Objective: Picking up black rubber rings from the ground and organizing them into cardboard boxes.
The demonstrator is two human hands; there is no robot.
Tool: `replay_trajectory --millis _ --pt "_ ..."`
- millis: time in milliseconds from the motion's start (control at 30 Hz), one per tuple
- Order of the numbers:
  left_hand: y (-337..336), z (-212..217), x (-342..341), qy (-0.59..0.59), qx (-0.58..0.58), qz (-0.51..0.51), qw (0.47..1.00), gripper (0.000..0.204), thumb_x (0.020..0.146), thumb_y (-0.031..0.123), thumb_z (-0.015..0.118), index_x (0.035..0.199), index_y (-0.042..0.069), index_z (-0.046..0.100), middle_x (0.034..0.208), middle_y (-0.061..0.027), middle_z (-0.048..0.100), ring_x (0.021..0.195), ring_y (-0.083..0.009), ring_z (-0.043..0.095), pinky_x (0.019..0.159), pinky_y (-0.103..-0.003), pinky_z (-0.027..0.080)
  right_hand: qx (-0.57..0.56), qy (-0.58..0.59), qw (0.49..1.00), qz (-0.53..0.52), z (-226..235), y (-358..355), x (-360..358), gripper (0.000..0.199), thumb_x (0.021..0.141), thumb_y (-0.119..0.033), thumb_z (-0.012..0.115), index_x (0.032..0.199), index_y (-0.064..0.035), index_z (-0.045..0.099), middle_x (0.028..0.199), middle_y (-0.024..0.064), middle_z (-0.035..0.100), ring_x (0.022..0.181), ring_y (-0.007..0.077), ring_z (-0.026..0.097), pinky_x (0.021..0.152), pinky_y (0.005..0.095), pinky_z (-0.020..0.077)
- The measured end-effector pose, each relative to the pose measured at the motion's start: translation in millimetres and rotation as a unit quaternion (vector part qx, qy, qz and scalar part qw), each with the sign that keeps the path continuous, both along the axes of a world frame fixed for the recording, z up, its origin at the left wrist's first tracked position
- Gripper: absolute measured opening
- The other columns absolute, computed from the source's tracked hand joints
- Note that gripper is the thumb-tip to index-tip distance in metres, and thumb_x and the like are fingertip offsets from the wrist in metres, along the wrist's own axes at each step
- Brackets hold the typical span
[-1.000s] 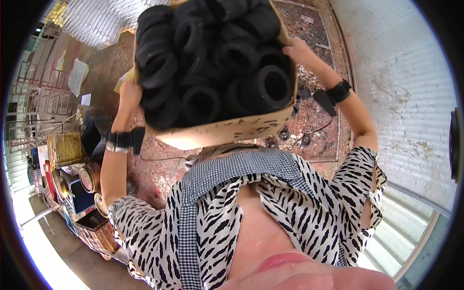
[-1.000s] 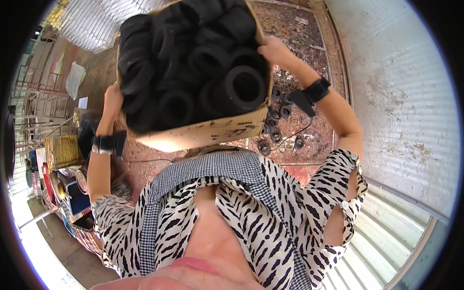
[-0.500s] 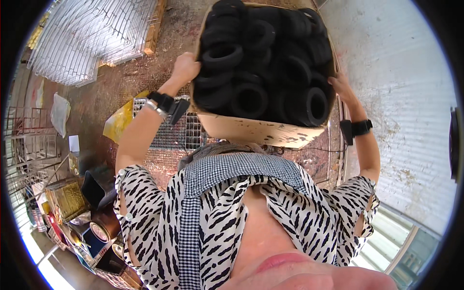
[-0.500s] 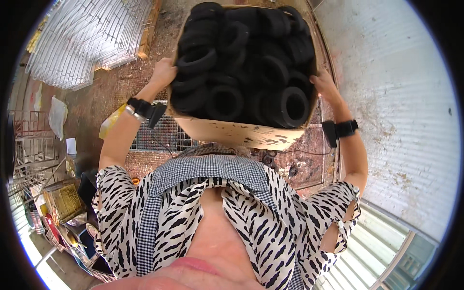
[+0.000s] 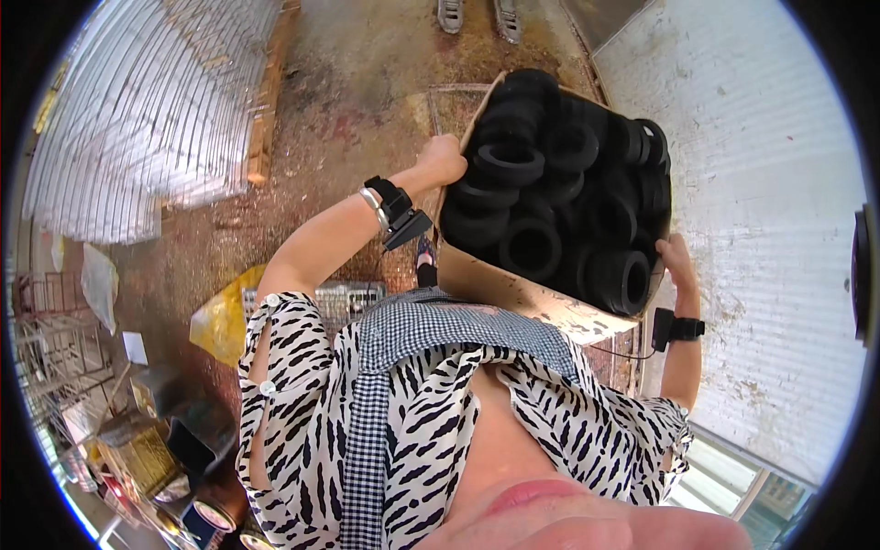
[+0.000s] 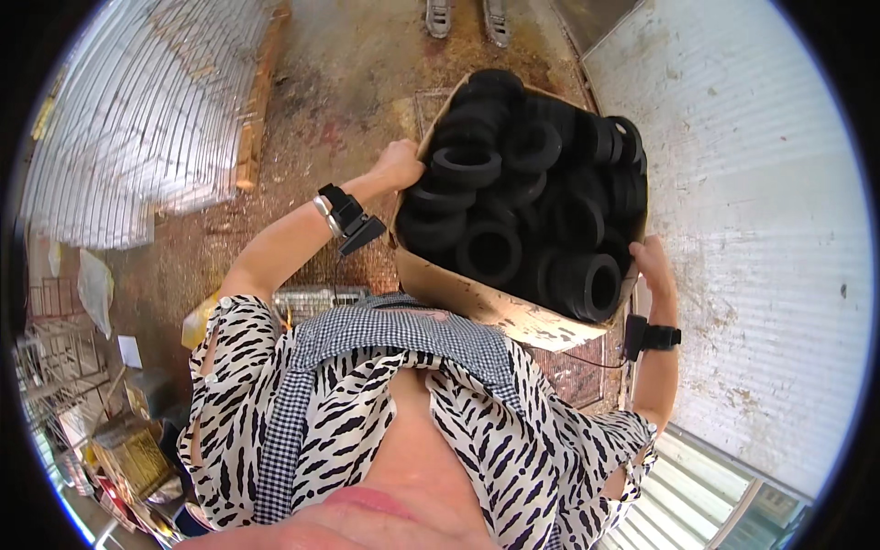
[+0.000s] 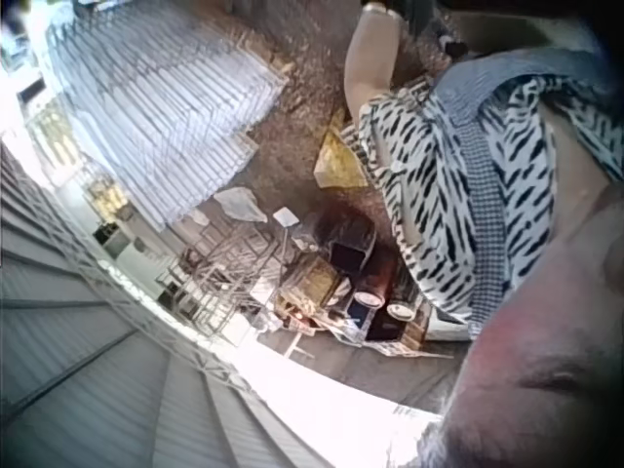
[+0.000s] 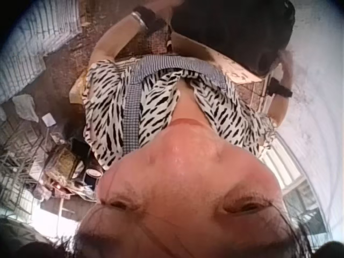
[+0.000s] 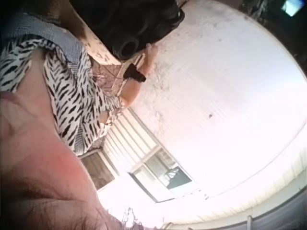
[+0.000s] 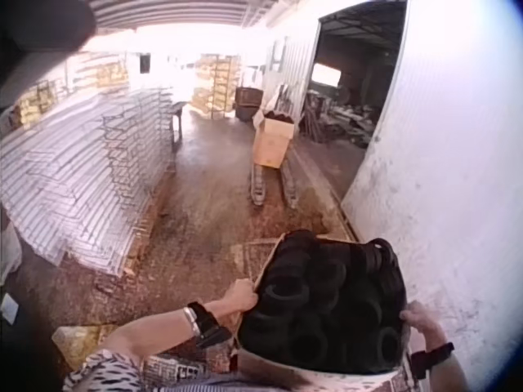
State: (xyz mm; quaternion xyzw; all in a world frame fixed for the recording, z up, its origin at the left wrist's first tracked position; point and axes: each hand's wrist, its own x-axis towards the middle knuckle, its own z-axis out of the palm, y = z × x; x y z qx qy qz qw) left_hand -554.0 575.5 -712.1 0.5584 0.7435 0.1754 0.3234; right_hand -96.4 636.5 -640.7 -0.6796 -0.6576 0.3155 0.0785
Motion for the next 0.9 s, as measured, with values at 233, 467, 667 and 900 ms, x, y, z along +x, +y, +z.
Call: replay_trajectory --millis 233,467,667,900 --pt "-144.9 179.9 -19.7 -0.055 -0.064 -0.004 0.996 0.02 0.069 0.001 0.048 0.078 -0.016 0.055 0.071 -0.0287 0.058 0.057 -0.0369 0.061 0.051 -0.042 0.052 -0.036 -0.003 0.999 0.006 162.2 -140.8 -16.0 0.025 0.067 -0.011 0.051 0.077 0.0119 0.056 0.065 0.0101 0.055 0.063 0.0191 0.052 0.057 0.0351 0.0402" --pt "-147.4 257.7 -5.4 -0.074 -0.103 0.033 0.991 0.024 0.067 0.007 0.052 0.08 -0.012 0.058 0.08 -0.031 0.058 0.069 -0.0399 0.061 0.058 -0.043 0.05 -0.001 0.036 0.999 0.009 220.5 -139.4 -12.7 0.023 0.068 -0.011 0.051 0.077 0.0098 0.054 0.069 0.0083 0.054 0.064 0.0163 0.048 0.055 0.0328 0.0383" --pt "-19.6 155.5 14.0 -0.031 -0.033 0.027 0.999 0.025 0.068 0.007 0.052 0.085 -0.01 0.059 0.082 -0.0287 0.059 0.077 -0.0392 0.061 0.069 -0.044 0.05 -0.055 0.006 0.998 0.02 142.8 1.8 17.0 0.019 0.066 -0.009 0.05 0.074 0.0076 0.054 0.066 0.0058 0.053 0.06 0.0146 0.047 0.05 0.0317 0.0354" --pt "26.9 -5.4 -155.8 0.002 -0.023 0.025 0.999 0.028 0.068 0.009 0.054 0.09 -0.007 0.06 0.094 -0.0282 0.058 0.094 -0.0415 0.055 0.081 -0.045 0.045 0.0 0.071 0.997 -0.021 -45.0 20.4 -167.1 0.019 0.068 -0.006 0.05 0.076 0.0106 0.055 0.066 0.0086 0.054 0.063 0.0167 0.05 0.056 0.0348 0.038"
